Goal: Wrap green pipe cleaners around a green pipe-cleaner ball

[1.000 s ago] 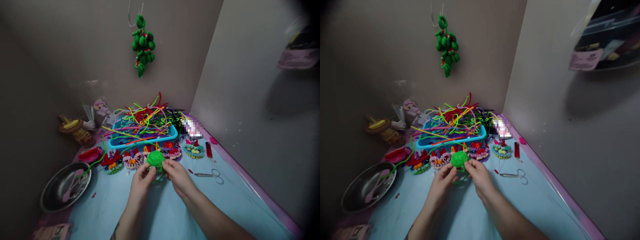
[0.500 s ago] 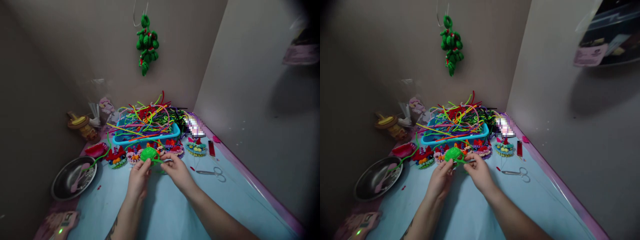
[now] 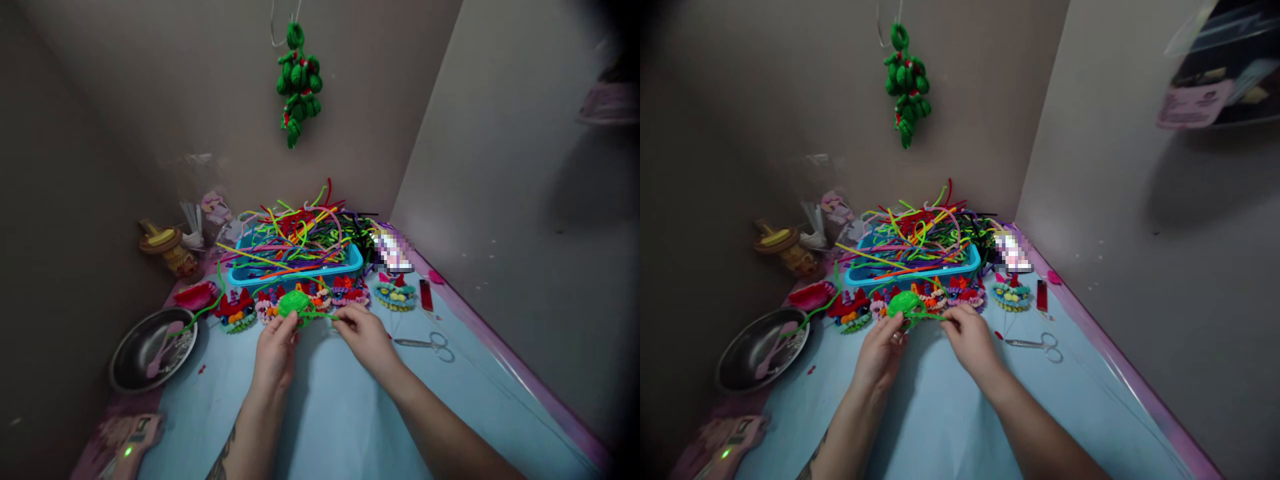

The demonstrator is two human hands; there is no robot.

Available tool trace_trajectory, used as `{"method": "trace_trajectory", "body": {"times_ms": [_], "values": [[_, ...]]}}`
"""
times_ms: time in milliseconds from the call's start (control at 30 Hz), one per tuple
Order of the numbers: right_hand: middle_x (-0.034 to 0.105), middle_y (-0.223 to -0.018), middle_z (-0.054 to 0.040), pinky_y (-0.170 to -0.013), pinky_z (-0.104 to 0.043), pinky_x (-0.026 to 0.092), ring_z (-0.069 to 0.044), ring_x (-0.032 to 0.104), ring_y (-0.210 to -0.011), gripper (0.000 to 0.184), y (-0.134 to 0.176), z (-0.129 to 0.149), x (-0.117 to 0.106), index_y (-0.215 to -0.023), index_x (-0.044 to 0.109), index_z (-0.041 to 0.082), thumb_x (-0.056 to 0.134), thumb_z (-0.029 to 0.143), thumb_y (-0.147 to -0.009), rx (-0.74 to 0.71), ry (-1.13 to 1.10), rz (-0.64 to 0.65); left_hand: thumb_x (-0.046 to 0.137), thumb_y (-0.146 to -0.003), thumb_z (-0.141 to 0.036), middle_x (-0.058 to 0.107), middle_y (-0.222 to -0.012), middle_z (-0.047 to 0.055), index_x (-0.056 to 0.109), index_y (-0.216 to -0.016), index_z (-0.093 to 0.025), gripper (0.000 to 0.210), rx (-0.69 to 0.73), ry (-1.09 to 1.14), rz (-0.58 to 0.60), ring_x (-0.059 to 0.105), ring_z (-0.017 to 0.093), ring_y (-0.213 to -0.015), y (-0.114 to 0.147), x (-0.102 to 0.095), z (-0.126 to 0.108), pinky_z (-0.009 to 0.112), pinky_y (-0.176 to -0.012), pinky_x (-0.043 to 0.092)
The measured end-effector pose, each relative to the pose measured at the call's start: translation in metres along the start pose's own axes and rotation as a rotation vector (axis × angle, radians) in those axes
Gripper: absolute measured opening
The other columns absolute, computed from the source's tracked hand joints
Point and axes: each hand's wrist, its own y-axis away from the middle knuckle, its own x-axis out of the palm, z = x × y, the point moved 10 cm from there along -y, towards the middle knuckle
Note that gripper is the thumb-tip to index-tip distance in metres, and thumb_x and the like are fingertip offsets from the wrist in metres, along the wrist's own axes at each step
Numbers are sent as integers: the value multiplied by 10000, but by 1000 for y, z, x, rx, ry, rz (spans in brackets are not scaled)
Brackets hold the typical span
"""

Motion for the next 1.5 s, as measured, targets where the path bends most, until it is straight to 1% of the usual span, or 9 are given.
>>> {"method": "trace_trajectory", "body": {"times_ms": [133, 300, 400, 633, 1000, 1133, 1233, 1367, 1500], "values": [[658, -779, -46, -671, -309, 431, -209, 578, -753, 65, -1, 8, -21, -716, 709, 228, 645, 233, -727, -5, -97, -128, 863, -510, -260, 642, -600, -16, 645, -639, -143, 278, -86, 16, 17, 534, 69, -537, 0, 1, 13, 173, -498, 388], [613, -605, -1, -558, -274, 422, -149, 533, -563, 92, -1, -2, -11, -719, 685, 205, 678, 293, -692, 131, -384, -59, 813, -593, -205, 670, -655, -1, 688, -743, -160, 201, -293, 58, 78, 562, 77, -529, 6, 10, 37, 166, -458, 414], [604, -594, 7, -553, -266, 426, -139, 526, -557, 90, -1, -1, -11, -715, 684, 203, 686, 288, -685, 128, -440, -48, 777, -644, -186, 678, -671, 9, 691, -762, -158, 149, -341, 63, 89, 590, 87, -554, 7, 12, 43, 166, -462, 439], [645, -740, -19, -662, -278, 452, -161, 567, -691, 49, 0, 21, -15, -708, 687, 213, 643, 201, -727, -38, -272, -24, 728, -714, -171, 683, -691, 15, 688, -807, -147, 104, -300, 45, 121, 614, 91, -569, 4, 11, 41, 169, -481, 487], [639, -811, -25, -806, -325, 474, -189, 608, -849, 23, -2, 7, 9, -707, 721, 231, 698, 234, -708, -68, -327, 138, 583, -826, -77, 713, -733, 48, 679, -881, -95, 112, -423, 62, 261, 641, 90, -540, 16, 28, 50, 165, -489, 542], [579, -1071, -56, -945, -389, 421, -228, 563, -1051, 113, 4, 17, 11, -714, 752, 261, 669, 186, -718, -134, -118, 99, 570, -822, -45, 713, -729, 57, 689, -867, -82, 132, -403, 77, 255, 663, 102, -585, 15, 29, 49, 151, -504, 545], [547, -1153, -59, -972, -433, 390, -254, 513, -1118, 185, 8, 28, 7, -745, 757, 280, 632, 144, -728, -243, 72, 25, 586, -809, -36, 712, -731, 55, 693, -810, -84, 117, -355, 78, 184, 666, 98, -603, 10, 23, 46, 141, -521, 545], [568, -1063, -75, -908, -422, 427, -247, 524, -1036, 219, 12, 38, -1, -908, 717, 246, 626, 133, -743, -327, 184, -64, 618, -785, -39, 713, -747, 36, 691, -756, -108, 104, -270, 97, 84, 663, 92, -627, 2, 13, 39, 142, -546, 549], [570, -849, -51, -838, -404, 427, -228, 523, -900, 110, 16, 46, -4, -783, 666, 210, 599, 123, -786, -386, 267, -117, 639, -768, -48, 716, -763, 37, 692, -742, -119, 92, -251, 97, 94, 663, 101, -642, 3, 14, 38, 164, -566, 559]]}}
